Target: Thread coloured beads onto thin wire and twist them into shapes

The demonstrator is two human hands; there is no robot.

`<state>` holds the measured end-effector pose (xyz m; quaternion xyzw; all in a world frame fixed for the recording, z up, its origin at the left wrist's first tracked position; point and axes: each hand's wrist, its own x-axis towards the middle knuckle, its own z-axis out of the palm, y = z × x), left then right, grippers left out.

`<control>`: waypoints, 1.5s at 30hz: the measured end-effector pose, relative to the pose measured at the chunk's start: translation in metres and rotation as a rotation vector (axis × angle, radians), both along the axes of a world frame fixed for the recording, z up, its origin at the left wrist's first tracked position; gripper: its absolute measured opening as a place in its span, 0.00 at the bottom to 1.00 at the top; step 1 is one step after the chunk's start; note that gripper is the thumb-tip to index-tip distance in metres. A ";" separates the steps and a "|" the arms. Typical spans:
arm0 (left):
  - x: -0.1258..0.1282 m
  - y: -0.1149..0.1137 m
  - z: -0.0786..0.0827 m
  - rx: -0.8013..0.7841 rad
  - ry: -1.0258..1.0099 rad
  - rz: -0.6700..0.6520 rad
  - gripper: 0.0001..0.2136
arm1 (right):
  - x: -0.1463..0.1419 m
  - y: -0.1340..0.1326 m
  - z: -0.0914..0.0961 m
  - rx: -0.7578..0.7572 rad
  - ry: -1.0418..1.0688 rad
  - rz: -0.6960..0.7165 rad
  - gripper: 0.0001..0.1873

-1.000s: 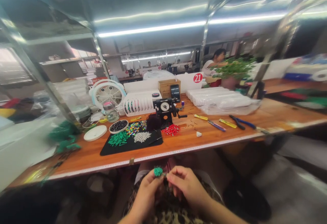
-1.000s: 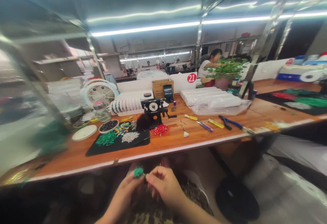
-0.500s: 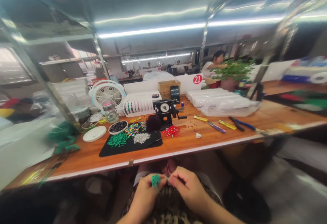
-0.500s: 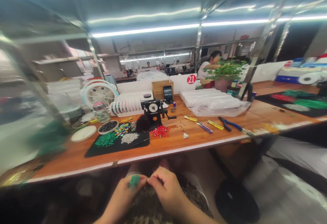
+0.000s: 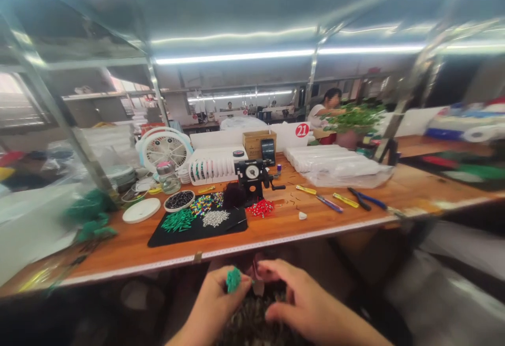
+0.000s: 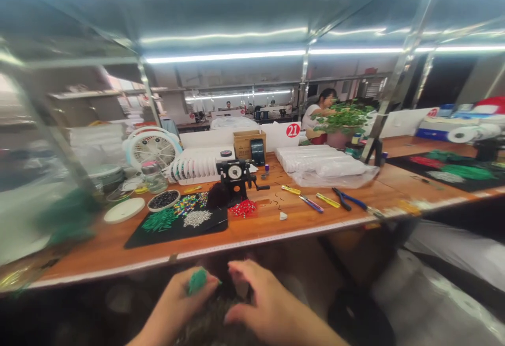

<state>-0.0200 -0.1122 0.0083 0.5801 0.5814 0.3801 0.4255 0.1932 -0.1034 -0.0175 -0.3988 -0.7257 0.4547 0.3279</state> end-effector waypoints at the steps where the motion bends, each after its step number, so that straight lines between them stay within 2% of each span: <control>1: 0.007 -0.002 -0.002 -0.011 -0.024 -0.033 0.14 | -0.011 -0.001 0.000 -0.011 0.000 0.014 0.16; 2: 0.012 -0.002 -0.003 -0.015 -0.056 -0.052 0.13 | -0.021 -0.001 0.000 0.001 0.001 0.008 0.08; 3: 0.014 -0.002 -0.004 -0.021 -0.094 -0.066 0.13 | -0.029 -0.001 -0.002 0.032 0.006 -0.002 0.07; 5: 0.014 -0.001 -0.006 -0.035 -0.160 -0.082 0.13 | -0.041 0.001 -0.008 0.091 0.024 0.017 0.11; 8: 0.013 0.003 -0.013 0.002 -0.168 -0.059 0.14 | -0.051 0.001 -0.019 0.083 0.047 0.123 0.07; 11: 0.013 0.002 -0.023 0.056 -0.183 0.046 0.17 | -0.052 0.000 -0.025 0.070 0.020 0.089 0.06; 14: 0.010 0.003 -0.030 0.036 -0.265 0.176 0.23 | -0.045 -0.002 -0.022 0.058 0.025 0.056 0.06; 17: -0.004 0.009 -0.027 0.108 -0.360 0.331 0.25 | -0.034 -0.001 -0.017 -0.011 0.068 0.074 0.06; 19: -0.015 0.011 -0.022 0.142 -0.343 0.368 0.23 | -0.029 0.001 -0.016 -0.053 0.110 0.037 0.07; 21: -0.021 0.010 -0.019 0.075 -0.275 0.292 0.22 | -0.028 0.003 -0.017 -0.091 0.159 -0.028 0.09; 23: -0.019 0.005 -0.019 -0.078 -0.230 0.155 0.22 | -0.030 0.005 -0.019 -0.119 0.196 -0.069 0.10; 26: -0.005 -0.002 -0.023 -0.272 -0.268 0.006 0.23 | -0.039 0.004 -0.022 -0.132 0.228 -0.072 0.11; 28: 0.006 -0.004 -0.024 -0.287 -0.316 -0.032 0.22 | -0.044 0.002 -0.023 -0.140 0.259 -0.057 0.11; 34: 0.017 0.000 -0.022 -0.048 -0.246 0.064 0.17 | -0.049 -0.004 -0.025 -0.262 0.310 0.005 0.08; 37: 0.013 -0.001 -0.021 -0.112 -0.333 -0.052 0.17 | -0.044 -0.005 -0.025 -0.348 0.317 0.067 0.07; 39: 0.005 -0.001 -0.014 -0.075 -0.320 -0.082 0.16 | -0.039 -0.004 -0.023 -0.392 0.262 0.142 0.06; 41: -0.010 -0.001 0.000 0.093 -0.178 -0.005 0.15 | -0.030 -0.001 -0.021 -0.354 0.179 0.202 0.07; 45: -0.049 0.000 0.030 0.359 0.058 0.269 0.11 | -0.011 0.004 -0.015 -0.203 0.061 0.235 0.09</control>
